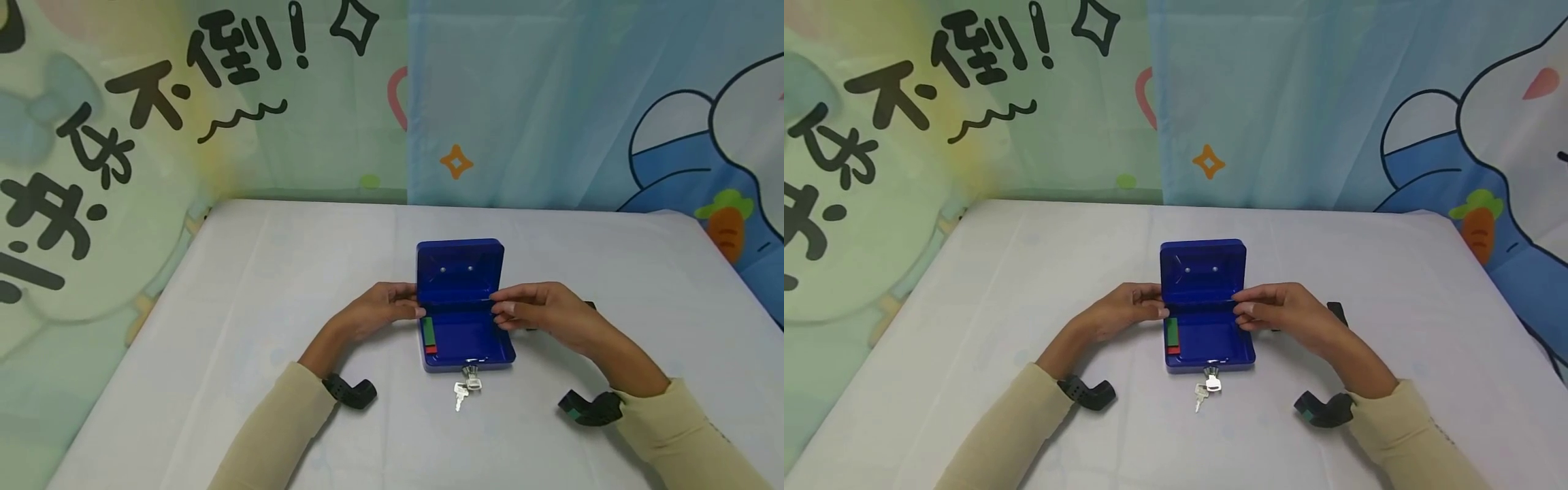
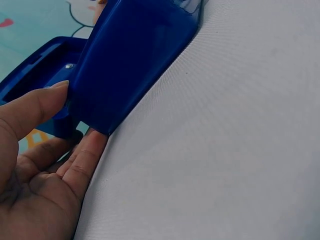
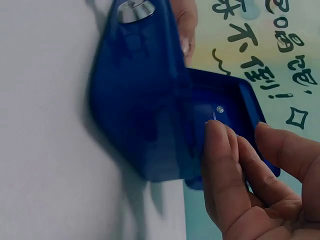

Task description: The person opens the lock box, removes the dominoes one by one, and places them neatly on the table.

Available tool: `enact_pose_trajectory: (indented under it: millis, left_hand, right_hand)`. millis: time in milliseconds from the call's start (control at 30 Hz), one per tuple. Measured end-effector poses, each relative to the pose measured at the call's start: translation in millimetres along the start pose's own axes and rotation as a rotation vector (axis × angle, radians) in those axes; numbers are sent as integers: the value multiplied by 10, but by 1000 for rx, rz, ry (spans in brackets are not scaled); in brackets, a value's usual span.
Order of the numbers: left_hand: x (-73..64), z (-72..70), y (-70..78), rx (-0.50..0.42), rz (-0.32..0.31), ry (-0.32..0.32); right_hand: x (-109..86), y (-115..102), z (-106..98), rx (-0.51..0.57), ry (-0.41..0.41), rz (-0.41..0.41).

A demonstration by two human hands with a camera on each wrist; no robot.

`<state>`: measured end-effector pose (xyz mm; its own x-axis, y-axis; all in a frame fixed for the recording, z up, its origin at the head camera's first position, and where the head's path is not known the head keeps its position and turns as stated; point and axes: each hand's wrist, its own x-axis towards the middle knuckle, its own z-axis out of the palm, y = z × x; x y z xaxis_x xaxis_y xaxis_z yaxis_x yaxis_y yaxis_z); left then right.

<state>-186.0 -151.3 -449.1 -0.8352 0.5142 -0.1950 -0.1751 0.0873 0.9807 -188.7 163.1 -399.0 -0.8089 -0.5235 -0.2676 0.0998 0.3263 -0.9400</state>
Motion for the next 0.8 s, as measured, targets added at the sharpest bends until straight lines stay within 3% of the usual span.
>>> enact_pose_trajectory:
  millis: [500, 800]
  left_hand:
    - [12, -5, -24, -6, -9, -2]
    - [4, -2, 14, 15, -7, -4]
  right_hand:
    - [139, -57, 281, 25, -96, -40]
    - [248, -113, 434, -48, -146, -44]
